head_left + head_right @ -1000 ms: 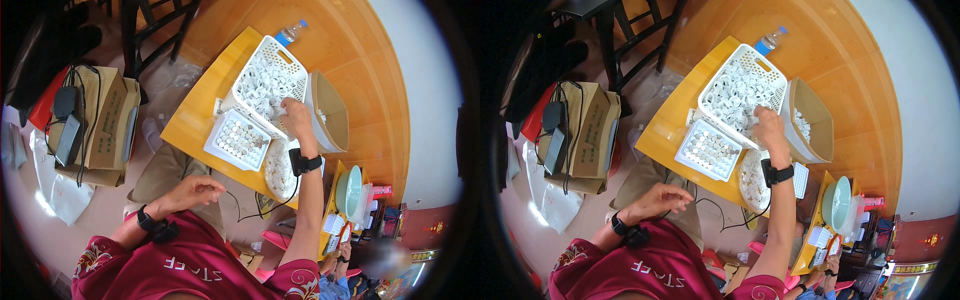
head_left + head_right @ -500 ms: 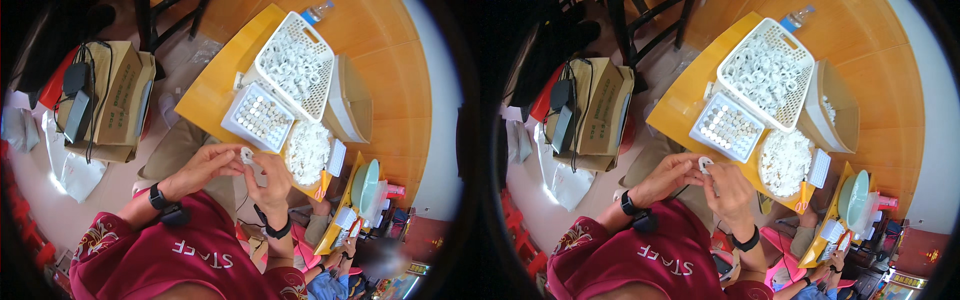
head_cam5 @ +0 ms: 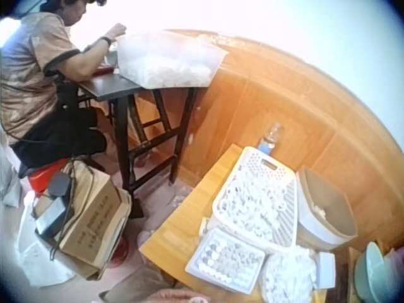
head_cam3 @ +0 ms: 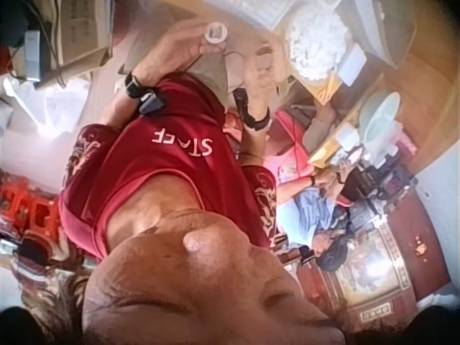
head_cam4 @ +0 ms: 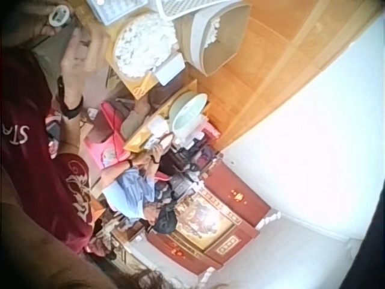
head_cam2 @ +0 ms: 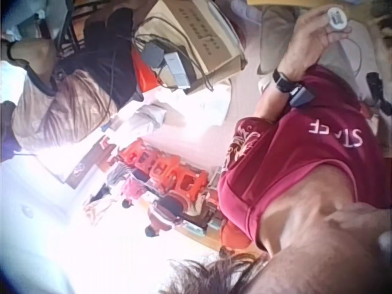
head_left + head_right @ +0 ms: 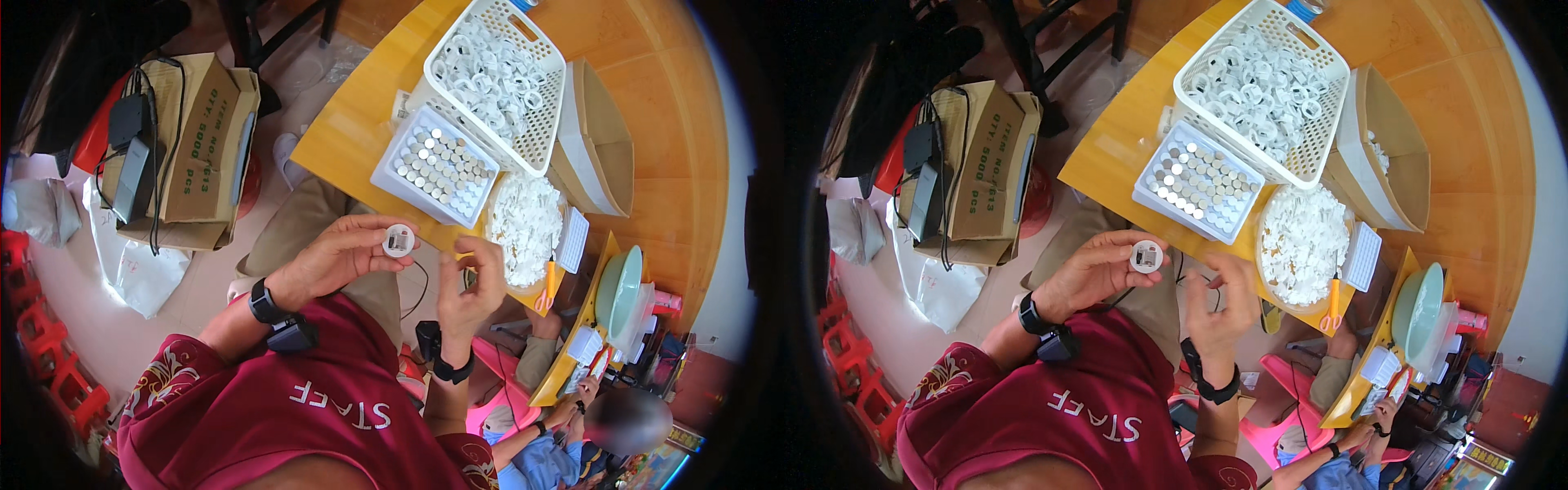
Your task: Assembling small electronic components into plastic housings for a manufacturing task.
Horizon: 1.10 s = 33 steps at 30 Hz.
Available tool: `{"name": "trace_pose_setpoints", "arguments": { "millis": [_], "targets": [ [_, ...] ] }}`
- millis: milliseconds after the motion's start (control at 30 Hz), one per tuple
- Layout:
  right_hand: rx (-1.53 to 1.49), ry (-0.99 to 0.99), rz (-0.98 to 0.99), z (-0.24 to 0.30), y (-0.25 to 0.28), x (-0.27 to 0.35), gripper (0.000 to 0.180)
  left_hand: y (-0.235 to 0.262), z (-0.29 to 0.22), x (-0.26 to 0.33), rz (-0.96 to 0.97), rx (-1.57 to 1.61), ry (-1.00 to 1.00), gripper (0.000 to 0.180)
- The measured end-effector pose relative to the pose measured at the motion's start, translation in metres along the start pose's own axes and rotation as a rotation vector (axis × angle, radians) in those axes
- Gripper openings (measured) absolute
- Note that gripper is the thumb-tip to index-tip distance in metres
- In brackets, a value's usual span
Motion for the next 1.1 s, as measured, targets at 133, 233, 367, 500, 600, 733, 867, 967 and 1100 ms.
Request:
{"name": "trace_pose_setpoints", "arguments": {
  "millis": [133, 233, 367, 500, 600, 733, 867, 967, 1100],
  "targets": [
    [0.121, -0.066, -0.124, -0.018, 0.013, -0.019, 0.012, 0.0, 0.004, 0.0, -0.019, -0.018, -0.001, 0.041],
    [0.121, -0.128, -0.081, -0.027, 0.008, -0.036, 0.009, -0.004, 0.004, 0.0, 0.01, -0.004, 0.023, 0.04],
    [0.13, -0.103, -0.013, -0.027, -0.003, -0.051, 0.009, -0.004, 0.003, 0.002, -0.007, 0.006, 0.029, 0.039],
    [0.171, -0.036, 0.023, -0.029, -0.018, -0.057, 0.01, -0.002, -0.001, 0.005, -0.028, 0.006, 0.002, 0.037],
    [0.196, -0.019, 0.018, -0.023, -0.027, -0.057, 0.009, 0.001, -0.004, 0.008, -0.02, -0.002, 0.003, 0.036],
    [0.215, -0.032, 0.04, -0.012, -0.031, -0.057, 0.008, 0.006, -0.007, 0.013, -0.016, -0.005, 0.031, 0.036],
    [0.198, -0.021, 0.053, -0.008, -0.032, -0.053, 0.01, 0.005, -0.01, 0.017, -0.034, 0.015, 0.004, 0.034],
    [0.119, -0.012, 0.041, 0.006, -0.028, -0.045, 0.01, 0.006, -0.011, 0.019, -0.044, 0.014, 0.004, 0.034],
    [0.031, 0.036, 0.087, 0.034, -0.019, -0.018, 0.015, 0.009, -0.008, 0.017, -0.048, 0.005, 0.014, 0.033]
  ]
}}
Point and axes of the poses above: each hand's wrist, its own x-axis away from the middle knuckle, its own y-axis out of the back of the hand, z = x × y, the point moved 6 cm from there along -x, towards the middle knuckle, and after that the axes turned 7 degrees about x, right-handed, at the moved point
